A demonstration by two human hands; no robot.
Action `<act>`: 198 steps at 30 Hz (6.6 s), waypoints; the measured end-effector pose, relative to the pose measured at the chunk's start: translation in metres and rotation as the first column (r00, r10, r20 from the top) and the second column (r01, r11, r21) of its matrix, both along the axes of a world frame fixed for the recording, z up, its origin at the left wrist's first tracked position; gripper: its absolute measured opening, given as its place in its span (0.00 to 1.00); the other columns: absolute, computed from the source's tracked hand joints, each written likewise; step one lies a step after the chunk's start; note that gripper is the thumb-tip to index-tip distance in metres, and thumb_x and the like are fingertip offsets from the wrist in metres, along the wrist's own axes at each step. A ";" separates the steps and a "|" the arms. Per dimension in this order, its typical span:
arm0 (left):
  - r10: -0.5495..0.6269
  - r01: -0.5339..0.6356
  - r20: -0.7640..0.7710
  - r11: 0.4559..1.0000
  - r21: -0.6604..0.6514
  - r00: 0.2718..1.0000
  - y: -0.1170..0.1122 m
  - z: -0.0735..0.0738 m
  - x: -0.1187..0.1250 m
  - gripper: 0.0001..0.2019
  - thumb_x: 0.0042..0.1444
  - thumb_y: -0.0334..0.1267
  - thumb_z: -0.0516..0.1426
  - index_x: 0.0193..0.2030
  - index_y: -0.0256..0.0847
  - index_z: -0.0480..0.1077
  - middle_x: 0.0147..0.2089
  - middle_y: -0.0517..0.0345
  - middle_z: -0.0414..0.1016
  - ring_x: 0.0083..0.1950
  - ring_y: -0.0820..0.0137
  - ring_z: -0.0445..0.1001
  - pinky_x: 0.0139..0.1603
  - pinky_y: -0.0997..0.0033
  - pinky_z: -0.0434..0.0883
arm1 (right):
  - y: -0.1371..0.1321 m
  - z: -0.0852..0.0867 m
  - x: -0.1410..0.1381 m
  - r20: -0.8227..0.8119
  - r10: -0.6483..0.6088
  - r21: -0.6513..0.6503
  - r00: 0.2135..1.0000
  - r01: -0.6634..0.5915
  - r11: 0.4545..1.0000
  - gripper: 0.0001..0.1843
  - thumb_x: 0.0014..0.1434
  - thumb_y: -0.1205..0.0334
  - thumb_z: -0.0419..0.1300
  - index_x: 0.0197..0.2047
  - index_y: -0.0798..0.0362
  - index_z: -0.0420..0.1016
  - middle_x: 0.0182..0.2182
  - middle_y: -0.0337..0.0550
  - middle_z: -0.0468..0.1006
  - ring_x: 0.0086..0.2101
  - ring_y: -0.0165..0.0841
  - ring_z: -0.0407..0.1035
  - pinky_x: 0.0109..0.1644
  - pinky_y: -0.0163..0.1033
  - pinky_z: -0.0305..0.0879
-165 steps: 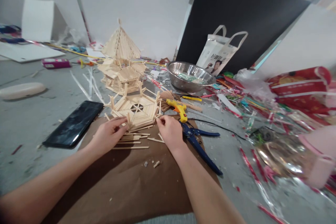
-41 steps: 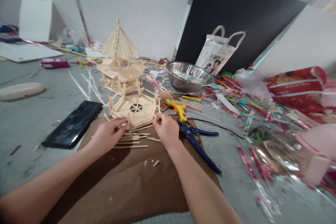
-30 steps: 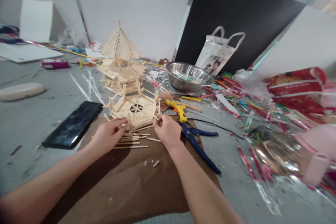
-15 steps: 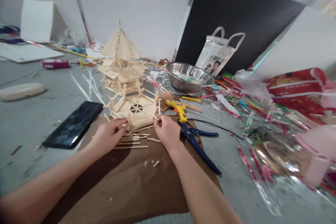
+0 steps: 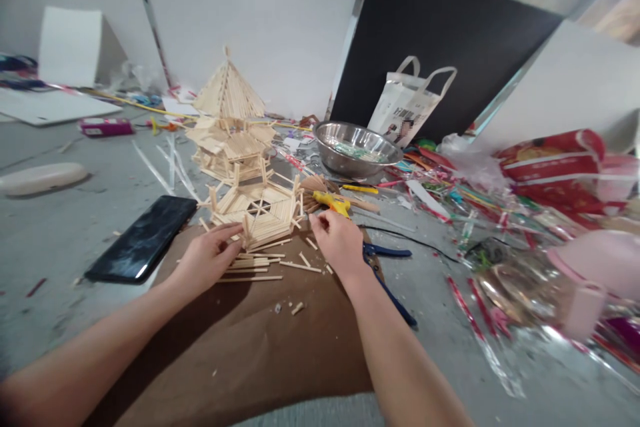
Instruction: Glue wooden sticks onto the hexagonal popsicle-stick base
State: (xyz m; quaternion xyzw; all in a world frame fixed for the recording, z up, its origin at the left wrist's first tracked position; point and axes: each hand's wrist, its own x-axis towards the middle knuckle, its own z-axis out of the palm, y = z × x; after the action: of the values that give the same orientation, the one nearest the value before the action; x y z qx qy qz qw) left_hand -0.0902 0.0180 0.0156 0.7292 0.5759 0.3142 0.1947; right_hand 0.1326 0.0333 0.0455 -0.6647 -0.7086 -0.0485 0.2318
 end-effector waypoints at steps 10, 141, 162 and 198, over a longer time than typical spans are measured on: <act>0.088 -0.088 0.024 0.996 0.026 0.996 0.001 0.005 -0.005 0.11 0.47 0.36 0.48 0.34 0.37 0.67 0.35 0.57 0.69 0.28 0.75 0.66 0.33 0.75 0.63 | -0.024 -0.002 0.012 -0.008 0.399 -0.392 0.917 -0.370 0.842 0.09 0.51 0.59 0.50 0.30 0.49 0.71 0.29 0.38 0.73 0.31 0.29 0.64 0.32 0.32 0.53; -0.133 0.458 0.592 0.772 -0.441 0.795 -0.022 0.012 0.019 0.06 0.45 0.37 0.52 0.26 0.37 0.64 0.13 0.66 0.63 0.15 0.77 0.64 0.16 0.81 0.61 | -0.038 -0.001 -0.001 -0.978 0.048 -0.026 0.202 -0.350 0.936 0.09 0.43 0.63 0.59 0.30 0.54 0.64 0.15 0.33 0.68 0.18 0.25 0.62 0.25 0.33 0.61; -0.019 0.473 0.735 0.776 -0.417 0.678 -0.028 0.005 0.030 0.12 0.45 0.45 0.53 0.28 0.36 0.62 0.18 0.64 0.64 0.17 0.79 0.62 0.18 0.79 0.61 | -0.067 -0.019 -0.060 -0.946 -0.066 -0.175 0.319 -0.326 0.929 0.09 0.39 0.61 0.61 0.28 0.55 0.70 0.27 0.43 0.74 0.28 0.34 0.68 0.33 0.38 0.65; 0.071 0.277 0.673 0.875 -0.396 0.736 -0.018 0.013 0.019 0.11 0.45 0.44 0.53 0.25 0.36 0.60 0.18 0.67 0.61 0.15 0.82 0.61 0.15 0.81 0.60 | -0.047 0.006 -0.007 -0.961 0.011 -0.113 0.276 -0.428 0.897 0.15 0.43 0.49 0.57 0.25 0.55 0.68 0.24 0.41 0.73 0.13 0.21 0.57 0.15 0.30 0.51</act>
State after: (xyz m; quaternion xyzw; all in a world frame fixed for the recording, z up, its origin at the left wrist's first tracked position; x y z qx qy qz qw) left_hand -0.0715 0.0005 0.0285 0.5290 0.4828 0.3930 0.5767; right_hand 0.1260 -0.0136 0.0511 -0.4874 -0.5184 0.5101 0.4832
